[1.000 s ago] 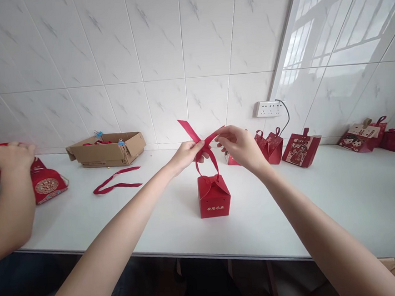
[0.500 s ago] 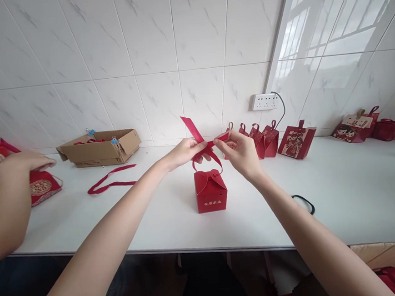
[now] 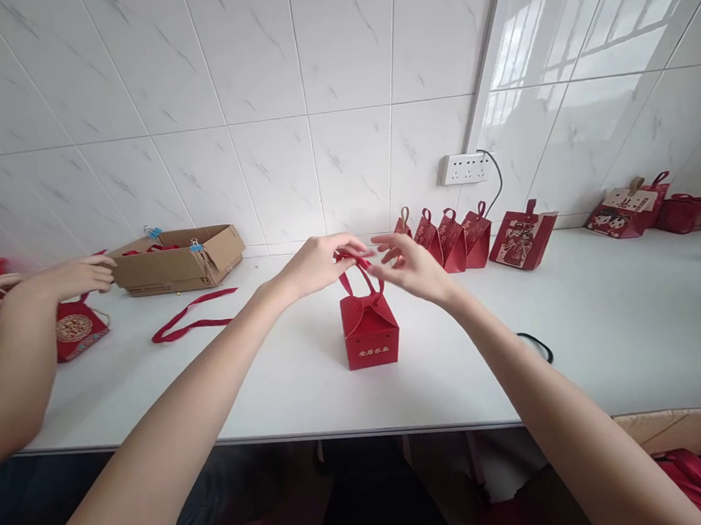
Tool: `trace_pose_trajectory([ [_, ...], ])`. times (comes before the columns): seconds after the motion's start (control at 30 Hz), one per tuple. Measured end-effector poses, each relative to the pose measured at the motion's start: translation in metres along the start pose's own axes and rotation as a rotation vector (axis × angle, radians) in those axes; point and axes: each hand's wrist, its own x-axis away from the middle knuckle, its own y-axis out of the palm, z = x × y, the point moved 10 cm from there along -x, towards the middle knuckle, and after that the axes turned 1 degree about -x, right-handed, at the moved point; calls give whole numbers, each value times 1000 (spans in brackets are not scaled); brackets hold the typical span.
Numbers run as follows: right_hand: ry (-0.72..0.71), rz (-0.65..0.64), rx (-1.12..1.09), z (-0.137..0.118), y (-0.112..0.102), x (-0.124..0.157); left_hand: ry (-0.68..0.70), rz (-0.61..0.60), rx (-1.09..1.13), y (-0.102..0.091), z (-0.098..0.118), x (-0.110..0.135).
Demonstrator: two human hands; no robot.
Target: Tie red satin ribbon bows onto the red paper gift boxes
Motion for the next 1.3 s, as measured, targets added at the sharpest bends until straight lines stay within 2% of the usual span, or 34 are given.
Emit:
trace_pose_trajectory([
  [0.1, -28, -170, 178, 2, 26, -4, 83, 1, -123, 3, 11, 3],
  [0.2, -28, -205, 177, 1, 32, -3, 118, 45, -128, 2, 12, 8],
  [0.27, 57, -261, 38, 7, 36, 0, 107, 63, -90, 2, 9, 11],
  [0.37, 198, -370, -290, 17, 47, 8, 70, 85, -17, 2, 3, 15],
  [0.47, 223, -360, -539, 18, 50, 9, 36, 101, 99, 3, -1, 18],
  [0.53, 224, -308, -517, 22, 45, 9, 13, 125, 233, 4, -7, 22],
  [0.6, 235, -212, -330, 31, 29, 10, -38, 183, 389, 2, -22, 30],
  [0.73, 302, 15, 60, 58, -20, 28, -232, 294, 585, 4, -78, 67],
  [0.87, 415, 138, 180, 89, -55, 56, -465, 308, 653, 21, -133, 111],
  [0.97, 476, 149, 229, 102, -62, 72, -602, 347, 804, 37, -155, 134],
  [1.1, 546, 129, 268, 110, -59, 84, -684, 401, 959, 55, -163, 147],
  [1.3, 576, 126, 256, 125, -59, 98, -749, 457, 1054, 63, -175, 159],
])
